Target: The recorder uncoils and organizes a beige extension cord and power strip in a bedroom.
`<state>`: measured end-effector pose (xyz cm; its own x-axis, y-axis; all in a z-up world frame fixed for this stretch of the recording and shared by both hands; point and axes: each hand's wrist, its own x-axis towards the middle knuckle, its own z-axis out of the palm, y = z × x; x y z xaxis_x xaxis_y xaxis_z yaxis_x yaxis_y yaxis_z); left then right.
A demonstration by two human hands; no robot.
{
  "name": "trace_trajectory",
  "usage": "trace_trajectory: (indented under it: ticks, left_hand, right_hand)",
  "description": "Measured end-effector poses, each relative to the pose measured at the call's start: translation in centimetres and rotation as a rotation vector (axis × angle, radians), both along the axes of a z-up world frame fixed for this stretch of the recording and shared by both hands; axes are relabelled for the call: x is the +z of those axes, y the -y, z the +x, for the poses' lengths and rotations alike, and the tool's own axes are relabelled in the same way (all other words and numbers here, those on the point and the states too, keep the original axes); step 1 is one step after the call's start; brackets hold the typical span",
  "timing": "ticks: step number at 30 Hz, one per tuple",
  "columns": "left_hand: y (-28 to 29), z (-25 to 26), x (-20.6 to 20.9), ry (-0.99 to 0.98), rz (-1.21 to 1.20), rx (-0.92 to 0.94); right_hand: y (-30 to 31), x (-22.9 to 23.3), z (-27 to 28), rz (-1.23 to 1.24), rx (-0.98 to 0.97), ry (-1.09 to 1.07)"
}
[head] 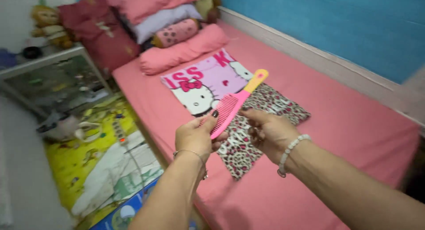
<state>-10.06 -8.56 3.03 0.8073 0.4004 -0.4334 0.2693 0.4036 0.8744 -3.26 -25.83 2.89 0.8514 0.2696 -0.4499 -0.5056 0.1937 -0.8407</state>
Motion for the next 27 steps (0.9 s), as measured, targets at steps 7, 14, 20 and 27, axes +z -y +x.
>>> trace_trajectory:
  ticks: [7, 14, 20, 27]
  left_hand:
    - [-6.4, -4.2, 1.4, -0.101, 0.287, -0.026]
    - [-11.5, -4.8, -0.5, -0.121, 0.282, 0.045]
    - [-16.6, -4.0, -1.4, -0.175, 0.231, 0.224]
    - [-28.4, -1.7, -5.7, -0.050, -0.092, 0.724]
  right_hand:
    - [-6.4, 5.0, 0.4, -0.043, 0.070, 0.041]
    - [-11.4, 0.9, 2.8, -0.141, 0.018, 0.044]
    - [-15.4, -3.2, 4.8, -0.144, 0.120, -0.036]
    - [-26.7, -0.1, 2.9, -0.157, 0.069, -0.090]
